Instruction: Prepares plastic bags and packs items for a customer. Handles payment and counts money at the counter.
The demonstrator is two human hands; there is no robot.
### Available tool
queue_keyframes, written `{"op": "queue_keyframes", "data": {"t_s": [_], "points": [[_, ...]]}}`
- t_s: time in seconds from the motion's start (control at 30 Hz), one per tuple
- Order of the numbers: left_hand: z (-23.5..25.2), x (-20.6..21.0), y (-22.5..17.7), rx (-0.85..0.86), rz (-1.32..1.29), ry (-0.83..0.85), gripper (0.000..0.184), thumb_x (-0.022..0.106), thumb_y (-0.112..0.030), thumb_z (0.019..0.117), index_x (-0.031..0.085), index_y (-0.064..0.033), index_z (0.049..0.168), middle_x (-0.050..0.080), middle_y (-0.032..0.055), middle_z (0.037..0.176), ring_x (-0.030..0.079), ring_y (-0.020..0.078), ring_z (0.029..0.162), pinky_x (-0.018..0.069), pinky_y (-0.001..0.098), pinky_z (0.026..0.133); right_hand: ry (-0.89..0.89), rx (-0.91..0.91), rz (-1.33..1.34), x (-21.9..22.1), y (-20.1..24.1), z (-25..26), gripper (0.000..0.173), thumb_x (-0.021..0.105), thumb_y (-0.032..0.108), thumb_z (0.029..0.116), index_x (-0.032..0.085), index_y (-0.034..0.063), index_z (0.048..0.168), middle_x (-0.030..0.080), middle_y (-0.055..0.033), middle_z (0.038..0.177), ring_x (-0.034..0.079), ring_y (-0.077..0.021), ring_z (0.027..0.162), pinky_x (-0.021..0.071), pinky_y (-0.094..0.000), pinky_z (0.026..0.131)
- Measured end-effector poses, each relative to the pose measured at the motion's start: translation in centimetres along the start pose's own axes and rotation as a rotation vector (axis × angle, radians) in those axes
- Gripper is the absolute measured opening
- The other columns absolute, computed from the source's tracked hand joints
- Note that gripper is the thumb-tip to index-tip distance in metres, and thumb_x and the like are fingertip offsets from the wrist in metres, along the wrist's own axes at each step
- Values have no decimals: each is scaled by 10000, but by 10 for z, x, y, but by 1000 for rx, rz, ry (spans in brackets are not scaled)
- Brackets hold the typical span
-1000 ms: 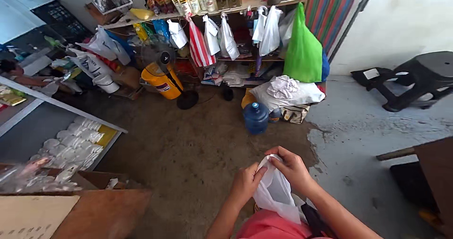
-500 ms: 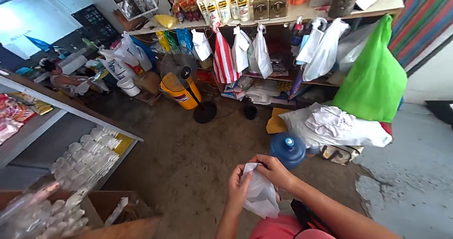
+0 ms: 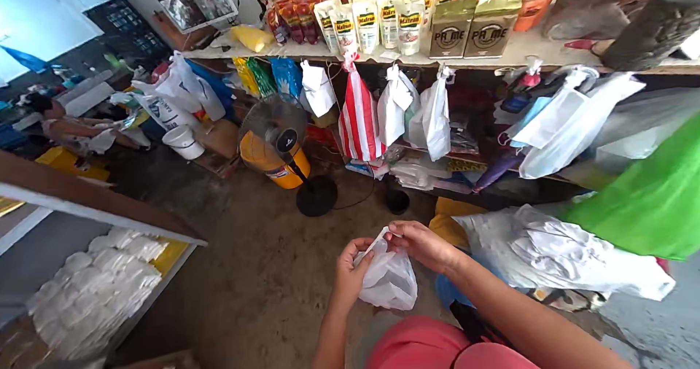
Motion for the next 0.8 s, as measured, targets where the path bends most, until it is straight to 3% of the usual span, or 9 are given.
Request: {"op": "queue_keyframes", "data": {"t_s": [0.13,0.2,0.3,0.37,0.47,0.53,0.7,0.77,0.8], "points": [[84,-17,-9,-28,-196,206,370,514,26,978,580,58,1340,716,149,1178,706,206,1049,588,382,936,-137,-90,-141,-21,30,67,239,517,232,1071,682,92,970,560,73,704,508,-32,609,468,-217,622],[128,-27,-21,-12,-290,304,472,468,6,967,477,56,1436,676,180,1248,688,242,1085,576,416,954,-177,-155,-183,-25,54,105,235,503,228,1076,648,95,947,512,68,662,495,-44,587,467,-231,609],[194,-48,-23,-25,-279,361,576,512,-209,962,419,27,1479,636,160,1310,665,225,1105,569,402,939,-216,-234,-236,-29,88,160,228,480,224,1082,620,88,965,489,65,655,489,-56,570,478,-246,598],[237,-59,-26,-23,-167,333,522,570,-282,1014,494,43,1414,683,138,1222,684,192,1052,580,370,915,-246,-257,-300,-33,112,195,235,472,225,1085,617,71,983,487,60,651,489,-60,557,477,-244,577],[303,-79,-37,54,52,197,311,724,-264,943,713,10,1091,732,63,979,702,118,879,600,309,819,-313,-295,-451,-44,150,245,260,479,230,1086,638,37,1014,542,38,653,518,-58,549,474,-234,546],[346,-90,-39,70,78,144,252,734,-251,937,720,-5,989,694,69,965,676,136,870,588,315,815,-359,-315,-531,-55,171,279,270,498,220,1082,664,16,1021,590,10,670,548,-64,556,490,-237,549],[443,-112,-36,-2,-127,-36,236,672,-80,966,570,-3,1164,690,113,948,685,182,856,591,367,798,-412,-412,-664,-89,224,365,238,550,205,1064,688,16,1025,630,-30,678,580,-95,570,523,-280,580],[479,-119,-43,43,-116,-50,392,692,-106,960,575,-68,1332,707,91,1006,683,176,908,579,373,839,-439,-447,-728,-101,246,398,221,573,213,1055,694,27,1059,651,-49,714,604,-122,589,548,-324,599],[497,-121,-48,75,-81,-47,374,694,-129,966,615,-89,1329,706,72,1022,671,165,917,569,363,842,-454,-481,-753,-106,257,412,215,584,208,1050,693,24,1070,662,-61,723,615,-135,579,562,-337,586]]}}
Point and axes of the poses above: each hand's wrist, its own z-axis towards the middle knuckle, its own x-axis out of the palm, y = z × x, the point moved 10 cm from there along z, towards the middle knuckle
